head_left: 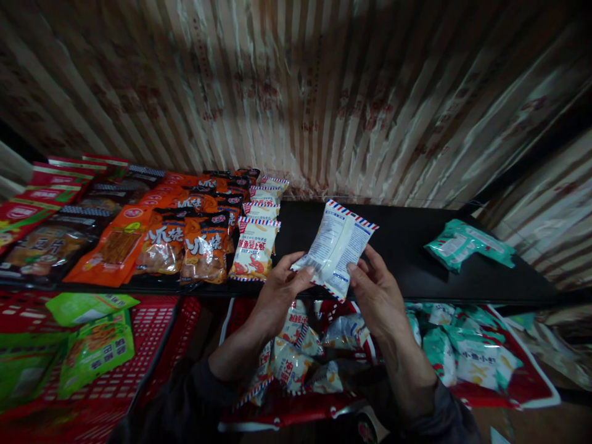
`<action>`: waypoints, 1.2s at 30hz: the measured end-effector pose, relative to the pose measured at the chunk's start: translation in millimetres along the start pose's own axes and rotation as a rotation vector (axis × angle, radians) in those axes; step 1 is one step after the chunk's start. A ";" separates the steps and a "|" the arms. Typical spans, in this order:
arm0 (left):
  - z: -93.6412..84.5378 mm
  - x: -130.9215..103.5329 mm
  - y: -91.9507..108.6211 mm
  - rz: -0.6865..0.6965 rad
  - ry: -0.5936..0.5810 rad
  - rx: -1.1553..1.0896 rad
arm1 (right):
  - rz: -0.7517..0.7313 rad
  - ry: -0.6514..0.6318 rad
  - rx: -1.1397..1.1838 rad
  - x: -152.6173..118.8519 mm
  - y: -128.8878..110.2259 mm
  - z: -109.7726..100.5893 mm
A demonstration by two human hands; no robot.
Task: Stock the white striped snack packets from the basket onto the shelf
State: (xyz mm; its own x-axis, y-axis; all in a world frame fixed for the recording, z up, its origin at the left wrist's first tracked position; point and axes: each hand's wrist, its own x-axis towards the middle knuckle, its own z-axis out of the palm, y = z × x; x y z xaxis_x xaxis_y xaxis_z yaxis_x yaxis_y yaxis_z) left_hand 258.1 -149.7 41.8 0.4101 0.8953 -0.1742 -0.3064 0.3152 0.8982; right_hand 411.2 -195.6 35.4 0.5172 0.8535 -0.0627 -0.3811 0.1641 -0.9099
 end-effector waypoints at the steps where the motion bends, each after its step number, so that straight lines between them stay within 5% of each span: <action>1: -0.3 0.0 0.9 -0.003 0.005 -0.008 | 0.007 -0.009 -0.006 -0.3 0.5 0.1; 12: 2.4 -1.8 -1.6 -0.019 0.031 -0.010 | 0.008 -0.061 -0.062 -2.9 6.0 2.0; 18: 3.7 -2.9 -0.5 0.046 0.100 0.110 | -0.223 0.042 -0.301 -3.3 10.9 0.4; 24: 4.4 -9.0 -2.7 0.243 0.163 0.412 | -0.358 0.075 -0.553 -10.7 13.9 0.7; 30: 1.8 -14.2 -7.2 0.498 0.147 0.735 | -0.226 -0.114 -0.324 -15.6 11.1 8.6; 36: -2.8 -13.2 -11.7 0.721 0.018 1.028 | -0.101 -0.135 -0.111 -16.4 15.2 5.9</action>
State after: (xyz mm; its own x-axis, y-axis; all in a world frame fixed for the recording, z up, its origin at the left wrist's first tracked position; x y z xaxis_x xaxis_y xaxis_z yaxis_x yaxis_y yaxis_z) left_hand 253.8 -164.3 32.5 0.4140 0.7683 0.4882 0.3580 -0.6305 0.6887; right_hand 392.4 -204.2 25.1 0.4380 0.8954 0.0802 -0.2419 0.2033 -0.9488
